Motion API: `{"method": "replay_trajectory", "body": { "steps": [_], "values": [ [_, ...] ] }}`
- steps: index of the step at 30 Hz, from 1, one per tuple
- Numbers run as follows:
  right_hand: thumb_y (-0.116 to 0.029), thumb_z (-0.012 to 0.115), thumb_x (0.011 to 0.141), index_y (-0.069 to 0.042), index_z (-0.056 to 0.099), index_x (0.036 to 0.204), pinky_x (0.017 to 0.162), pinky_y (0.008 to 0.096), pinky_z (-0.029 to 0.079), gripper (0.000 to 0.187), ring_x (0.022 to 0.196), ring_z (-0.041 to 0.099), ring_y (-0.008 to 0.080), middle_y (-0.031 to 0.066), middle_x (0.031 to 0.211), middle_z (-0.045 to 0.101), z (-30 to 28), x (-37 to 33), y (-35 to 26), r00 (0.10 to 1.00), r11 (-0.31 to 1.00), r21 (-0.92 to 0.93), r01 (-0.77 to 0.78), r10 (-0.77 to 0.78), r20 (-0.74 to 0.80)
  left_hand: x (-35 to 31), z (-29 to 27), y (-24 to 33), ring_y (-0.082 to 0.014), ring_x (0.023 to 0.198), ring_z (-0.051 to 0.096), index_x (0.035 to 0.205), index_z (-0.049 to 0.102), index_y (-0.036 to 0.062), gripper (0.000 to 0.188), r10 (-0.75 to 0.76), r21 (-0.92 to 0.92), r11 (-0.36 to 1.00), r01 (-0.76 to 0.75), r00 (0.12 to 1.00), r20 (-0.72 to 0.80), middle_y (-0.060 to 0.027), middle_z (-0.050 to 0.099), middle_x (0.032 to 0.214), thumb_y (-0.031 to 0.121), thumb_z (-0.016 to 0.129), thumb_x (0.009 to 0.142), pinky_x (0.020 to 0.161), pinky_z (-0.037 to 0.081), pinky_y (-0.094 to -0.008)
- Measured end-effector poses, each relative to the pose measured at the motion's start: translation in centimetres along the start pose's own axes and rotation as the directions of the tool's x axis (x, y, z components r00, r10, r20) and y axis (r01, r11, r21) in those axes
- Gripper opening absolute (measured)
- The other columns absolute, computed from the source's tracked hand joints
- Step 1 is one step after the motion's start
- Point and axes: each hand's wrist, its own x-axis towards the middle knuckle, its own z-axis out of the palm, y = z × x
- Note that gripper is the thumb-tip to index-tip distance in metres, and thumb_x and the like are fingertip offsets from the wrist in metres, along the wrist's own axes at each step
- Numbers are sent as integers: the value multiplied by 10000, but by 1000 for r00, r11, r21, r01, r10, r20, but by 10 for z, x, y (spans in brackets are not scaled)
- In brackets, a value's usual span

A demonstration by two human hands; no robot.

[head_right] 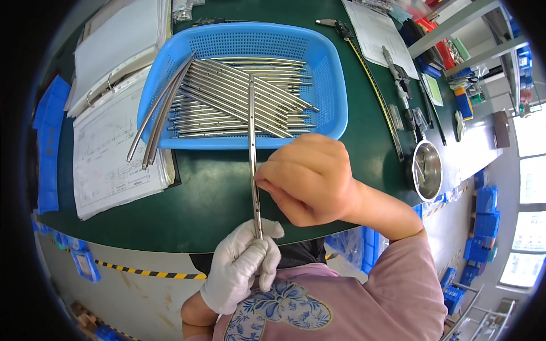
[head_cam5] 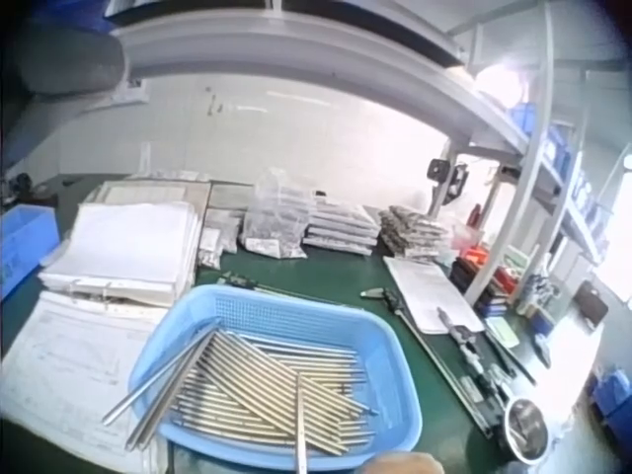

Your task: Inspecting and handling long metal rods at a manufacturing workbench, checking for defects and holes.

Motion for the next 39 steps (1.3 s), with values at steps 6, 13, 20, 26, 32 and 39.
{"method": "replay_trajectory", "body": {
  "steps": [6,13,20,26,32,39],
  "values": [
    [0,638,619,-23,613,749,420,288,380,134,476,527,196,54,633,581,-1,-4,-11,999,997,59,-45,45,-12,1,-2,1,-64,536,431,1190,394,-23,262,1,-22,1000,0,1000,7,-36,487,729,95,311,972,542,394,-196],
    [-8,641,604,-23,618,740,419,278,388,139,472,525,193,57,633,579,2,-11,-11,998,996,73,-49,51,-22,1,-2,2,-70,537,430,1195,390,-28,268,10,-27,1000,-9,999,31,-41,497,738,99,312,972,539,390,-200],
    [-46,638,603,-22,626,753,413,280,377,152,466,508,186,58,652,572,4,-12,-12,999,999,15,32,-32,-20,2,1,2,-70,535,429,1199,392,-20,268,-5,-14,1000,5,1000,7,-42,499,736,102,314,973,537,391,-200],
    [-50,612,602,-19,627,745,399,281,356,148,457,495,183,61,647,568,3,-10,-10,999,999,7,38,-37,-8,5,1,0,-68,528,427,1176,407,-23,258,41,-3,999,-41,999,-2,-47,497,736,99,314,969,524,391,-203],
    [-59,640,624,-16,625,766,392,275,354,149,445,490,170,55,637,557,8,-22,-26,995,996,32,81,-79,-54,7,0,4,-69,515,426,1151,424,-25,249,39,-25,999,-39,999,-14,-43,499,716,91,321,957,509,389,-202],
    [-58,641,633,-8,623,763,395,270,366,140,441,485,164,56,635,546,10,-23,-27,998,995,87,52,-48,-42,7,1,3,-69,513,425,1142,430,-28,250,41,6,999,-41,999,-32,-39,499,710,85,318,949,502,387,-200]
  ]
}}
